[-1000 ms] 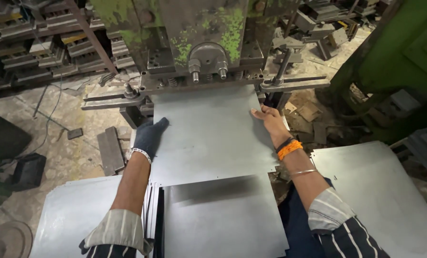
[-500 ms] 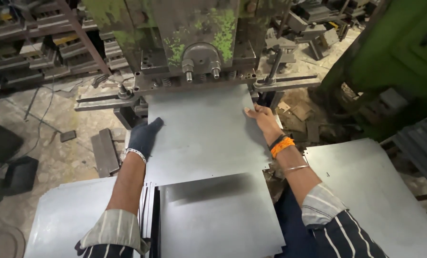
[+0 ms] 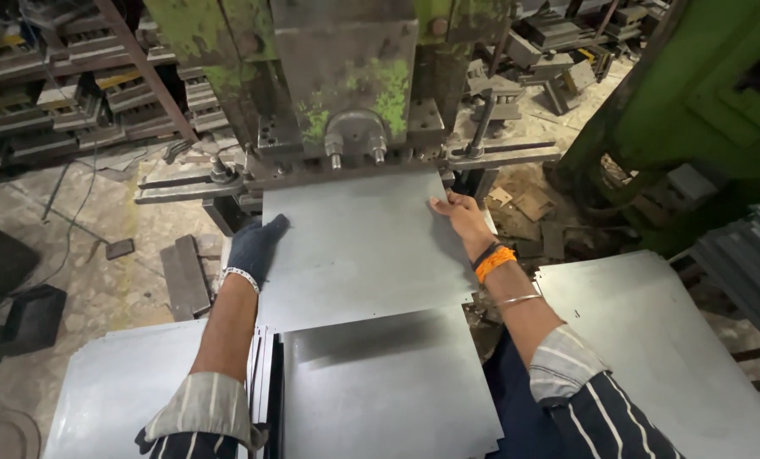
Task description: Positioning metal sheets into a stamping machine and stacking the finished parts.
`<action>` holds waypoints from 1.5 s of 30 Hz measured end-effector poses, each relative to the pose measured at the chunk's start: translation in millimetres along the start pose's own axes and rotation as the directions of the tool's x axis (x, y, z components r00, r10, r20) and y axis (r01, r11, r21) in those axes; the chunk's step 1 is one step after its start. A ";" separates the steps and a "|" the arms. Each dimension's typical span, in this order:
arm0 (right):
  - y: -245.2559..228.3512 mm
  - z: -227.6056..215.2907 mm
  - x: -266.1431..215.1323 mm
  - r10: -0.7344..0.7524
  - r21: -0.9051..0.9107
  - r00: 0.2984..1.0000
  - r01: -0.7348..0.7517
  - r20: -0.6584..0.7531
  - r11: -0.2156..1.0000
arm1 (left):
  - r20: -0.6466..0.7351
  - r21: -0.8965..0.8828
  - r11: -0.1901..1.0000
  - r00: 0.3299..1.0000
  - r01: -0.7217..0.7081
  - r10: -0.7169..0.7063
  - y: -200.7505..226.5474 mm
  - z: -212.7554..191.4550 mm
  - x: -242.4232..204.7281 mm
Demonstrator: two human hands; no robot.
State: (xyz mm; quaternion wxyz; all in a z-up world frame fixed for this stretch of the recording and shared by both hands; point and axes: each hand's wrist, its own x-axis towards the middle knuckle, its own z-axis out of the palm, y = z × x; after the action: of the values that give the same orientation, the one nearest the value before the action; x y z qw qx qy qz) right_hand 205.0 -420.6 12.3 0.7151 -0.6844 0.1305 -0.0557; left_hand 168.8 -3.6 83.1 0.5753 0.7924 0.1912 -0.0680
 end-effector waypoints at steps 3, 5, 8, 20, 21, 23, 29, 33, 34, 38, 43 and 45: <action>-9.4 1.5 -8.1 0.001 -0.023 1.000 -0.001 0.000 1.000 | -0.004 0.042 0.999 1.000 0.001 -0.001 5.8 1.2 -4.3; -19.6 7.4 -19.0 0.007 -0.035 1.000 -0.007 -0.003 0.999 | -0.006 0.043 0.999 1.000 0.002 -0.001 9.7 0.6 -13.2; -47.4 18.4 -45.8 -0.032 -0.049 0.999 0.033 0.029 0.998 | -0.013 0.012 1.000 1.000 -0.028 0.028 16.0 2.0 -22.8; -64.6 3.8 -190.9 -0.091 0.152 0.994 0.082 0.058 0.985 | 0.076 0.173 0.985 0.996 0.025 -0.039 -62.7 -0.3 -84.7; -59.0 -1.8 -206.3 -0.038 0.102 0.997 0.032 0.064 0.994 | 0.064 -0.070 0.998 0.998 0.004 0.000 -69.1 -0.6 -110.4; -40.0 -11.9 -229.6 0.016 0.050 0.997 -0.020 0.073 0.999 | 0.037 -0.309 0.951 0.999 -0.020 0.033 -85.4 -3.5 -145.4; -9.6 -23.1 -253.9 0.185 0.057 0.975 -0.193 0.126 0.980 | 0.053 -0.403 0.910 0.996 0.093 -0.079 -84.3 -12.3 -191.1; -6.7 -15.4 -218.8 -0.091 -0.847 0.994 0.098 0.058 0.522 | -0.234 -0.134 0.990 0.972 -0.045 0.013 -93.2 -18.6 -139.0; -8.9 -10.6 -213.9 -0.319 -0.967 0.934 0.212 0.159 0.139 | -0.394 -0.255 0.959 0.919 -0.121 0.011 -101.9 -22.5 -118.7; -11.6 42.1 -220.7 -0.302 -0.866 0.910 0.379 0.284 0.328 | -0.421 -0.393 0.904 0.907 -0.169 -0.014 -104.4 -36.7 -101.2; -22.4 155.5 -253.7 -0.215 -0.270 0.738 0.478 0.640 0.836 | -0.427 0.047 0.995 0.899 -0.088 0.099 -132.1 -55.6 -90.2; -17.9 195.7 -268.1 -0.173 -0.236 0.721 0.429 0.671 0.872 | -0.513 0.319 0.942 0.817 -0.102 0.262 -143.1 -71.8 -105.4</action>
State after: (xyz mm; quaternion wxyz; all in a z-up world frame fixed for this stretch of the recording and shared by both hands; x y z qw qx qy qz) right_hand 0.9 -163.7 65.4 0.5528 -0.7983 -0.2236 0.0847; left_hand 9.5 77.9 14.5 0.3834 0.8656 0.2589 0.1916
